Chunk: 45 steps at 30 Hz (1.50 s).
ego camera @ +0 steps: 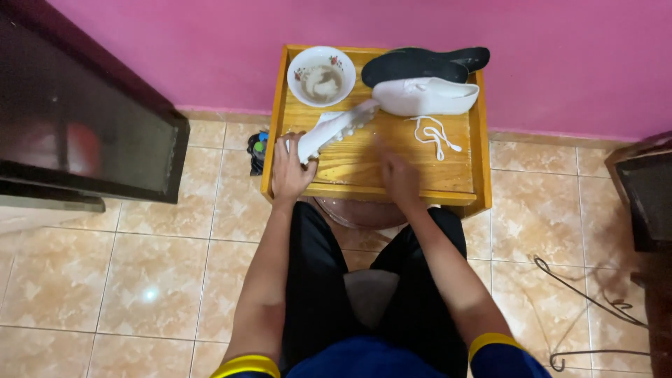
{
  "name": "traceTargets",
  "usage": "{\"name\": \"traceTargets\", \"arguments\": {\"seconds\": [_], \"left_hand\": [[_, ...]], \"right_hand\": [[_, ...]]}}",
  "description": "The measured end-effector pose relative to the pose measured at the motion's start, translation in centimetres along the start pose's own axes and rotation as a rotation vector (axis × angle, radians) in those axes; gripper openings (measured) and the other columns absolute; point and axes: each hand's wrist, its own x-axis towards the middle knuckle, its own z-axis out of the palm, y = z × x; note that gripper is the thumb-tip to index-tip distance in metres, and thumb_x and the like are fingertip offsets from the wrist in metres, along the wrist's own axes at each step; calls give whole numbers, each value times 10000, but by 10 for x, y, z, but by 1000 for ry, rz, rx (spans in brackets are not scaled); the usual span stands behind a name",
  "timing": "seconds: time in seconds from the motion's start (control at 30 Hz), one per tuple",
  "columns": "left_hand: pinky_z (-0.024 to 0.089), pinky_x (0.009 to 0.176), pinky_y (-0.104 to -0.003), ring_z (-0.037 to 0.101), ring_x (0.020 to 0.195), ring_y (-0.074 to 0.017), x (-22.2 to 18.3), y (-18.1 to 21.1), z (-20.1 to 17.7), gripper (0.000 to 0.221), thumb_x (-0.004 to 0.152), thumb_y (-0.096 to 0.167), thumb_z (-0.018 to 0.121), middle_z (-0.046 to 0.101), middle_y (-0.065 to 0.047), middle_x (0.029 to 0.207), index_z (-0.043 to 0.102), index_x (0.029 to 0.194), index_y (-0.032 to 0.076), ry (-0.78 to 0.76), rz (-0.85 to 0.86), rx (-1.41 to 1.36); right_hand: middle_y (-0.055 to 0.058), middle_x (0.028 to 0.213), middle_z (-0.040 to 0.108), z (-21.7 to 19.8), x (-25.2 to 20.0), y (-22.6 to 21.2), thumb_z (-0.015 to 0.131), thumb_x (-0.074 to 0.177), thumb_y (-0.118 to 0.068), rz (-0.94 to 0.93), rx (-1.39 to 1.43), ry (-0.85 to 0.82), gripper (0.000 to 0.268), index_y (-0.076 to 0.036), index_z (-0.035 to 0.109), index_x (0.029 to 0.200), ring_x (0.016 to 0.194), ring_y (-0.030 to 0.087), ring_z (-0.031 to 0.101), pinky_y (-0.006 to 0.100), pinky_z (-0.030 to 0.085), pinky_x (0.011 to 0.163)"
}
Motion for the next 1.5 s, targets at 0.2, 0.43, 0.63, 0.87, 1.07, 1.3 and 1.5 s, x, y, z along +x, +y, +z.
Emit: {"name": "traceTargets", "arguments": {"seconds": [0.2,0.43,0.63,0.87,1.07,1.3,1.5], "left_hand": [[520,896,-488,596,1041,-395,2,-1,-3,643,728,226,684,500,-132,1169,562,1346,100,-2,-2,-53],[518,917,-488,600,1066,-389,0,-4,7,637,717,235,700,513,-130,1175,574,1330,115,-25,-12,-50],[516,937,-497,580,1106,-395,6,8,-9,677,736,231,703,496,-143,1212,522,1377,108,-93,-91,-70],[475,1022,-481,537,1189,-390,4,2,-9,766,726,187,705,470,-143,1255,441,1437,76,-119,-106,-135],[476,988,-497,547,1129,-395,7,3,-4,722,723,241,691,470,-156,1197,457,1376,43,-104,-77,-99],[492,1000,-473,535,1193,-387,-2,-15,11,693,723,255,702,427,-134,1252,497,1357,64,-107,-61,-68],[494,1018,-485,518,1236,-389,-1,-8,4,697,701,254,739,413,-133,1295,515,1341,93,-148,-62,-15]], "right_hand": [[93,1089,784,-49,3,-52,653,964,-223,-179,125,-56,224,-204,773,1152,933,316,753,448,596,783],[104,865,780,-62,11,-58,684,914,-233,-333,98,-17,167,-211,786,1044,753,316,748,441,597,685],[-26,1405,635,-70,8,-49,438,1079,-251,134,129,-85,498,-429,471,1542,1002,336,716,472,588,835],[283,1230,673,-104,6,-19,425,1061,-121,74,-9,-79,534,-142,403,1594,1054,494,643,580,523,916],[262,1402,588,-114,11,-29,374,1065,-119,113,120,-60,568,-120,314,1629,1156,494,592,563,461,1011],[113,1114,665,-84,10,1,339,1130,-280,261,81,-53,355,-121,544,1372,1033,341,645,461,510,898],[73,1018,589,-97,10,-8,342,1149,-277,225,50,27,262,-122,546,1210,1054,322,599,459,461,922]]}}
